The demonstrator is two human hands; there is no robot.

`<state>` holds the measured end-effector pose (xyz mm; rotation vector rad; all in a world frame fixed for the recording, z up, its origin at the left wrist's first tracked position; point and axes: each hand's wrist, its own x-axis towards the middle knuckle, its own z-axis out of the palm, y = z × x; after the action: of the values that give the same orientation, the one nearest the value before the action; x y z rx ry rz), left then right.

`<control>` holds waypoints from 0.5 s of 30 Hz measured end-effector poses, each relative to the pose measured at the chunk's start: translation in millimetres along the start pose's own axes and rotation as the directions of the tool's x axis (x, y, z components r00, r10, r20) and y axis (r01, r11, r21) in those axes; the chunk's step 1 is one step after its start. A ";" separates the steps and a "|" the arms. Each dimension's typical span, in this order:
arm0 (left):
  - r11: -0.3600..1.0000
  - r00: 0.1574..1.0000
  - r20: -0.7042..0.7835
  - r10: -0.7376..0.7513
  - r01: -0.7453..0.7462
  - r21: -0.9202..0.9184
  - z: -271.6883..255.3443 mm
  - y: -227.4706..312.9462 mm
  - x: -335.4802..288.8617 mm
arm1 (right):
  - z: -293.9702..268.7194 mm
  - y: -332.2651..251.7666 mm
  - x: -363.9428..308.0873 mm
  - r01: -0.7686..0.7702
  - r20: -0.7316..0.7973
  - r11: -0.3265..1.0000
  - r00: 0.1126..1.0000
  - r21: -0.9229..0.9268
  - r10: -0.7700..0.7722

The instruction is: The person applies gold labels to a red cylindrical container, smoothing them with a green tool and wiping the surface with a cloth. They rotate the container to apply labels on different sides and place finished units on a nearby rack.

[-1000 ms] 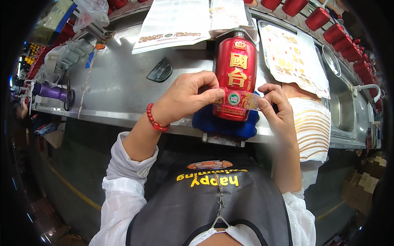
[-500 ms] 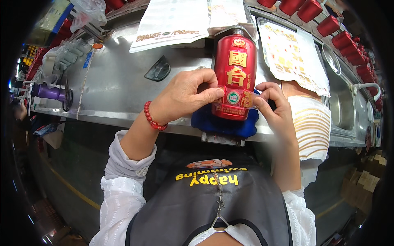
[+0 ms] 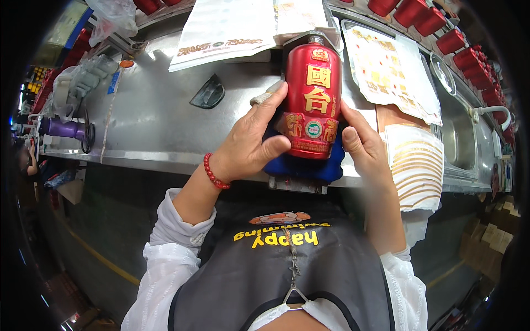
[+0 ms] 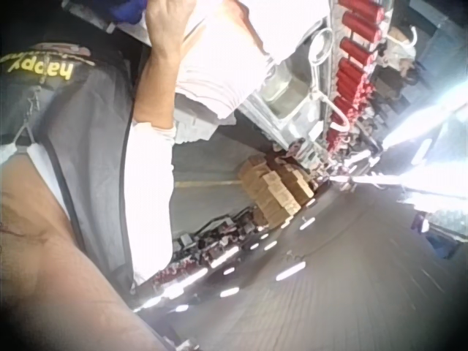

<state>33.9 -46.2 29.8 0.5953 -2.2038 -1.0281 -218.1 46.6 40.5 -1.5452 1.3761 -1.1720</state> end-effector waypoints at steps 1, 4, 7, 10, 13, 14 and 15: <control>0.997 0.998 -0.053 -0.041 0.038 -0.062 2.0 1.6 1.2 | 2.2 0.3 1.2 0.021 -0.013 1.000 1.000 -0.017 -0.021; 0.962 0.971 -0.200 -0.133 0.078 -0.261 23.1 -0.8 4.8 | 9.1 -3.3 2.7 0.035 -0.040 0.997 0.998 -0.064 -0.038; 0.959 0.953 -0.261 -0.151 0.078 -0.272 36.6 -3.5 10.7 | 12.0 -4.9 5.5 0.017 -0.055 0.997 0.998 -0.076 -0.021; 0.929 0.952 -0.201 -0.229 0.152 -0.337 33.7 5.7 12.7 | 10.8 -7.5 4.6 -0.027 -0.035 0.995 0.999 -0.098 0.024; 0.928 0.950 -0.204 -0.235 0.157 -0.338 35.1 5.7 12.6 | 11.6 -5.1 3.7 -0.030 -0.043 0.995 0.999 -0.096 0.026; 0.929 0.951 -0.206 -0.229 0.150 -0.337 35.0 5.9 12.8 | 12.4 -2.6 4.2 -0.009 -0.055 0.996 0.999 -0.088 0.004; 0.930 0.953 -0.206 -0.223 0.144 -0.339 35.1 6.0 12.9 | 13.2 0.9 4.6 0.009 -0.068 0.997 0.998 -0.082 -0.015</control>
<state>-0.6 -32.8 21.5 0.7451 -1.7452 -1.3051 -205.8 41.3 36.4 -1.5853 1.4785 -1.1992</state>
